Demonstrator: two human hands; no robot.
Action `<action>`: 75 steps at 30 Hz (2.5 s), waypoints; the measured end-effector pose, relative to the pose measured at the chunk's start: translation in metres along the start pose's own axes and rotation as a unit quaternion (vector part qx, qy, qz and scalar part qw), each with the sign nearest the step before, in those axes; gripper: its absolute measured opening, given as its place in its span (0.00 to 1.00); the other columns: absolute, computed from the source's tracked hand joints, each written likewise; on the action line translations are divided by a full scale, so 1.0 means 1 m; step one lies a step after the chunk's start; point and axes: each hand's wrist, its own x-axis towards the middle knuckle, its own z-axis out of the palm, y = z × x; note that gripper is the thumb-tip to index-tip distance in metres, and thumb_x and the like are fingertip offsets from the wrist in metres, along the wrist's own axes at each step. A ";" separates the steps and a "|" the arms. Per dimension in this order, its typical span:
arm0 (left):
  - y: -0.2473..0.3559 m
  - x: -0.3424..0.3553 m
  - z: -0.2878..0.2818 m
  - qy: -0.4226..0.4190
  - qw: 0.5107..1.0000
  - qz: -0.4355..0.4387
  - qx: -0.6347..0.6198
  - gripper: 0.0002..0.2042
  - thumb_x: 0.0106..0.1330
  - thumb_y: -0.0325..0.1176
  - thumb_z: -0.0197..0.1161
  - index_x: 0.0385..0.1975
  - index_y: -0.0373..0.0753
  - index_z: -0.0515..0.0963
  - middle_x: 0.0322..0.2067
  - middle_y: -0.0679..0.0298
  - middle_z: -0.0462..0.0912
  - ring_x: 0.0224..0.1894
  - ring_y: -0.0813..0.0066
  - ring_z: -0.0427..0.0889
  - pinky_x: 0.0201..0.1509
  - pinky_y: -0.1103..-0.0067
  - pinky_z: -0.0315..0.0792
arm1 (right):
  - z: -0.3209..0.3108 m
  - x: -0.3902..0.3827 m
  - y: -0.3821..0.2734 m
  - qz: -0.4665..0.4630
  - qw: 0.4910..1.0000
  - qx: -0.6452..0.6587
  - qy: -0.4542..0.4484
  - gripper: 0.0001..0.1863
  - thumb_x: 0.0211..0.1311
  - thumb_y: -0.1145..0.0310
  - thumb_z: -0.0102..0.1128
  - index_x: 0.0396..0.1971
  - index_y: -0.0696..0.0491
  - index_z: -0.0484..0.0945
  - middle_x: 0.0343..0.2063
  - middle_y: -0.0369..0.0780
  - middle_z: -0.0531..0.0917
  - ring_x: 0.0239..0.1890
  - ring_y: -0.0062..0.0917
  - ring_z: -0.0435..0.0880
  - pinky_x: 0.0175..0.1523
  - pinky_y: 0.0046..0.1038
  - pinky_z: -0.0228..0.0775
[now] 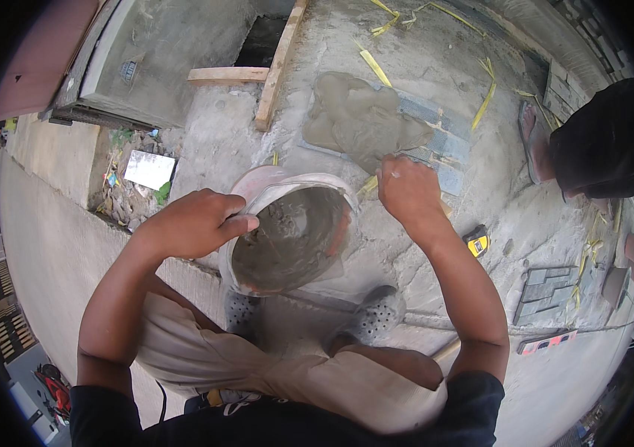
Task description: The person applies mortar to stone tiles using a trowel and places them on a vertical wall. They use a rubber mallet to tap the tiles into position and adjust alignment. A second person assists by applying mortar to the wall surface.
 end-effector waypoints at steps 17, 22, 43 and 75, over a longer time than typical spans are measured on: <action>0.003 0.001 0.001 0.006 0.999 -0.036 0.007 0.24 0.74 0.51 0.55 0.35 0.28 0.77 0.25 0.43 0.80 0.30 0.50 0.85 0.40 0.63 0.74 | 0.007 0.010 0.124 0.222 0.953 0.190 -0.078 0.15 0.67 0.64 0.53 0.40 0.61 0.83 0.30 0.49 0.86 0.29 0.38 0.89 0.36 0.37 0.81; 0.006 -0.003 -0.008 0.016 0.998 -0.063 -0.003 0.25 0.74 0.50 0.54 0.36 0.27 0.79 0.30 0.38 0.81 0.39 0.36 0.81 0.47 0.56 0.72 | -0.021 -0.010 0.128 0.226 0.889 0.323 -0.231 0.21 0.67 0.56 0.57 0.38 0.63 0.81 0.23 0.47 0.83 0.20 0.37 0.85 0.31 0.37 0.78; 0.015 0.008 -0.006 -0.002 0.996 -0.079 -0.027 0.24 0.76 0.49 0.56 0.30 0.29 0.74 0.23 0.50 0.78 0.23 0.63 0.86 0.32 0.69 0.76 | 0.022 0.017 0.103 0.127 0.987 -0.070 0.072 0.13 0.67 0.65 0.53 0.32 0.54 0.85 0.34 0.48 0.87 0.37 0.43 0.89 0.41 0.42 0.82; 0.007 0.015 -0.002 0.000 0.968 -0.128 -0.217 0.28 0.75 0.53 0.55 0.44 0.26 0.78 0.31 0.52 0.84 0.26 0.65 0.88 0.34 0.74 0.81 | -0.011 -0.095 0.102 0.170 0.968 0.101 0.155 0.16 0.62 0.60 0.68 0.43 0.57 0.83 0.39 0.50 0.86 0.41 0.49 0.85 0.45 0.42 0.77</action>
